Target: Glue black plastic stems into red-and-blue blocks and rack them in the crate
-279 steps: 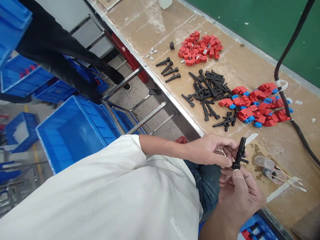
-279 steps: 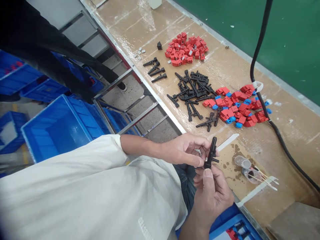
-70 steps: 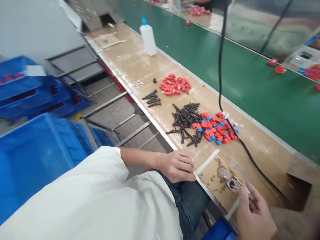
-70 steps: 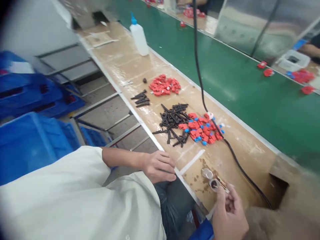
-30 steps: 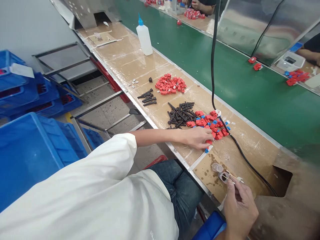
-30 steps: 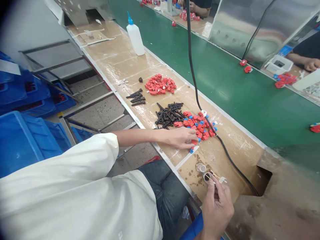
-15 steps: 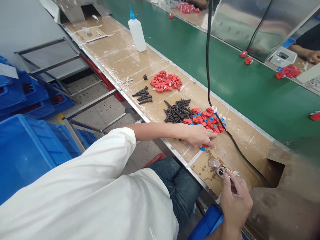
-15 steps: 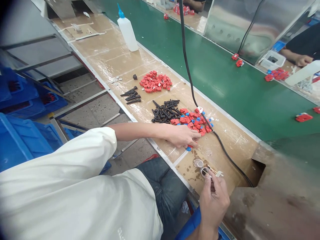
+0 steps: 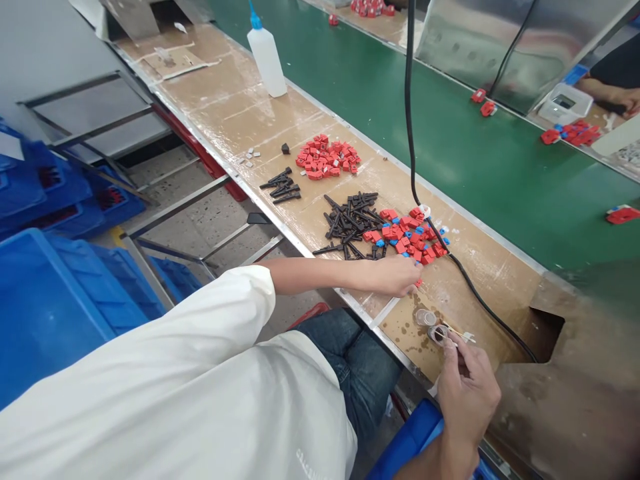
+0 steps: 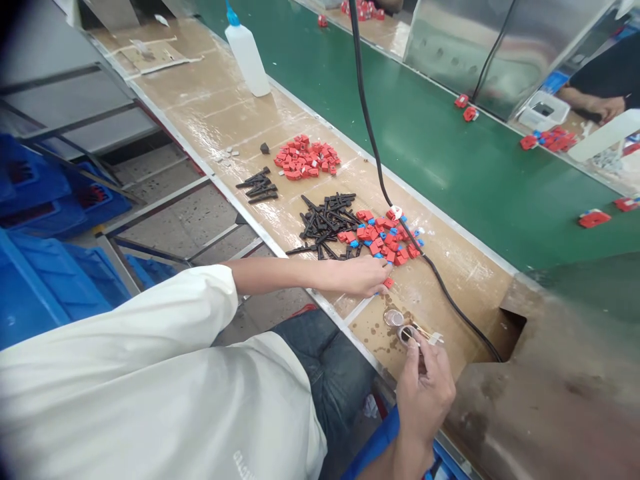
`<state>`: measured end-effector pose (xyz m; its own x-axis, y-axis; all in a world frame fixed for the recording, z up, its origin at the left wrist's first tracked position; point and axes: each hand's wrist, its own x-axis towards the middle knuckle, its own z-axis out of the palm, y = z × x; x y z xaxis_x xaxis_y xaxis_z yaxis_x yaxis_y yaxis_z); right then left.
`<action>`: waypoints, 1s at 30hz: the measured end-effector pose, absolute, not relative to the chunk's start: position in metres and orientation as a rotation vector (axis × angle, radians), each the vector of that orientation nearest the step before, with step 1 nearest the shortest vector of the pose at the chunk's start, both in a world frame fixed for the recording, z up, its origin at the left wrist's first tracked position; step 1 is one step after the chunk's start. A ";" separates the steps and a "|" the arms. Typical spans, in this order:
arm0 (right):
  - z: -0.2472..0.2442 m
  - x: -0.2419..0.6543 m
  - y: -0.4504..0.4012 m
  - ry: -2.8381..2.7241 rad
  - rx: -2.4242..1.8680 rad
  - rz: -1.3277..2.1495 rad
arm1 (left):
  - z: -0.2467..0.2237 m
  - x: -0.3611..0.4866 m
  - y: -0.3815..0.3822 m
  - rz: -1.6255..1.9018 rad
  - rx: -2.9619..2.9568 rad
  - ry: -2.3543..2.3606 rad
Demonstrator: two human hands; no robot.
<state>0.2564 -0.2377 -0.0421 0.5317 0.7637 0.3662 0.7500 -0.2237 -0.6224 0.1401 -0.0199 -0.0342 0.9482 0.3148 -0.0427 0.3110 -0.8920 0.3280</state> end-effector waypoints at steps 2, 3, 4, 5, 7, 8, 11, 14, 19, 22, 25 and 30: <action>-0.042 0.256 -0.239 -1.225 -1.990 0.019 | -0.031 0.140 -0.020 -0.004 2.724 0.508; -0.042 0.256 -0.239 -1.224 -1.992 0.015 | -0.029 0.139 -0.020 -0.020 2.706 0.519; -0.041 0.256 -0.239 -1.226 -1.990 0.011 | -0.027 0.138 -0.020 -0.035 2.690 0.521; -0.041 0.255 -0.238 -1.230 -1.985 0.005 | -0.026 0.138 -0.019 -0.045 2.678 0.519; -0.040 0.255 -0.238 -1.241 -1.974 -0.002 | -0.026 0.137 -0.018 -0.051 2.663 0.518; -0.039 0.255 -0.238 -1.247 -1.971 -0.002 | -0.027 0.137 -0.017 -0.047 2.660 0.523; -0.039 0.255 -0.238 -1.253 -1.968 -0.011 | -0.030 0.139 -0.017 -0.009 2.657 0.547; -0.040 0.257 -0.236 -1.243 -1.984 -0.022 | -0.030 0.143 -0.018 0.087 2.675 0.588; -0.039 0.257 -0.229 -1.235 -2.003 -0.044 | -0.017 0.128 -0.012 0.267 2.726 0.598; -0.036 0.253 -0.228 -1.218 -2.031 -0.032 | -0.003 0.082 0.008 0.408 2.566 0.644; -0.033 0.250 -0.227 -1.214 -2.045 -0.045 | 0.002 0.025 0.033 0.300 2.445 0.907; -0.038 0.250 -0.219 -1.256 -1.999 -0.078 | -0.016 -0.018 0.031 -0.082 2.497 1.172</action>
<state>0.2496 -0.2191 -0.0379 0.5144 0.7467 0.4218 0.7931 -0.2272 -0.5651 -0.0180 0.0305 -0.0165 0.6503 0.7300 -0.2101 0.7521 -0.5798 0.3133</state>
